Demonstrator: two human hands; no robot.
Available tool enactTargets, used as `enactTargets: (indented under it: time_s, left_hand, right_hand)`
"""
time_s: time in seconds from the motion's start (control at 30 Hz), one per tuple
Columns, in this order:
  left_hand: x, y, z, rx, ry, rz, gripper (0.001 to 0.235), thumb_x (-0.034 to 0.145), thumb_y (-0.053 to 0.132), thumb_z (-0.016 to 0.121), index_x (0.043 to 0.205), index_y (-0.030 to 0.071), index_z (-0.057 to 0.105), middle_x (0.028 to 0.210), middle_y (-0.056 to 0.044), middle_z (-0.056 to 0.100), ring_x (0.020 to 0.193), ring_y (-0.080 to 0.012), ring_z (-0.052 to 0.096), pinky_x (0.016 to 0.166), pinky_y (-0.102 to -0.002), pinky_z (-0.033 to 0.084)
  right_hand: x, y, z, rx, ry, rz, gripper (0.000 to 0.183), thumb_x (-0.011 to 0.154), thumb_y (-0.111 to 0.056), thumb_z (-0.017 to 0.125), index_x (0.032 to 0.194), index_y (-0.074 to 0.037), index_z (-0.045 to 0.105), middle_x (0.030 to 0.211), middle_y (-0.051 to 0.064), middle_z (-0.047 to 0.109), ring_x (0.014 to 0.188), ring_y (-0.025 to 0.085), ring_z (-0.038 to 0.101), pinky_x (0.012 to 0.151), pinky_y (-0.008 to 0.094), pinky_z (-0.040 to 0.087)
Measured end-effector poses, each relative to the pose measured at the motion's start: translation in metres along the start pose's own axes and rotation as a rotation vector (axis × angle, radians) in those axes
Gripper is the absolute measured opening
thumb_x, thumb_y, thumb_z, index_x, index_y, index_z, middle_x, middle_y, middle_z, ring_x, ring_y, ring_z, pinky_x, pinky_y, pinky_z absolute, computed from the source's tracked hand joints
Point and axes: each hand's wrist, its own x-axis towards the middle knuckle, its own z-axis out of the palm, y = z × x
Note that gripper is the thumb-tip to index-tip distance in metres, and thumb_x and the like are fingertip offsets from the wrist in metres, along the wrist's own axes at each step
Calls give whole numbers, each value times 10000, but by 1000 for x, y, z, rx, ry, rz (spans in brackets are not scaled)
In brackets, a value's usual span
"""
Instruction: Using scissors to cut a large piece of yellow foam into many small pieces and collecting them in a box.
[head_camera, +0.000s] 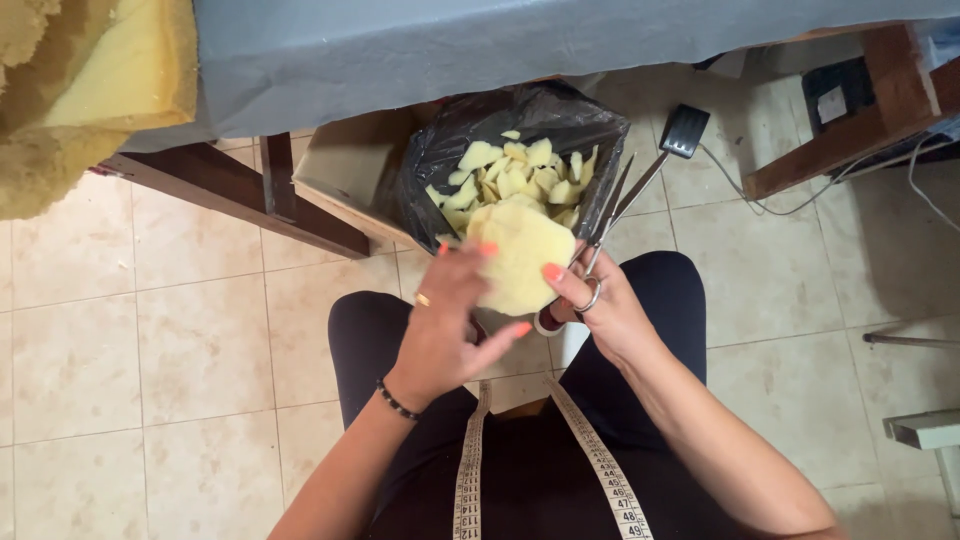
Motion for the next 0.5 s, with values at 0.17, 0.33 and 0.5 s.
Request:
enactTargets:
  time_s: [0.17, 0.33, 0.5]
  left_hand:
    - [4, -12, -11, -554, -19, -479, 985, 777, 360, 844, 1504, 76, 243, 1536, -268, 291, 1298, -486, 479, 1023, -592, 467]
    - [4, -15, -16, -877, -168, -871, 1133, 758, 288, 835, 1613, 208, 97, 1506, -272, 377, 1049, -355, 670, 551, -304, 648]
    - [-8, -32, -29, -696, 61, -1097, 899, 716, 246, 860, 1481, 208, 389, 1402, -217, 520, 1145, -412, 633, 660, -530, 651]
  right_hand:
    - [-4, -14, 5, -51, -76, -22, 453, 896, -174, 774, 1259, 35, 602, 808, 82, 637, 663, 133, 635, 555, 270, 571]
    - [-18, -55, 17, -405, -217, -71, 487, 863, -204, 802, 1276, -3, 639, 849, 132, 710, 769, 199, 681, 667, 334, 603]
    - [-28, -74, -2, -994, -311, 78, 526, 793, -296, 832, 1210, -28, 656, 979, 207, 794, 845, 383, 762, 749, 481, 611]
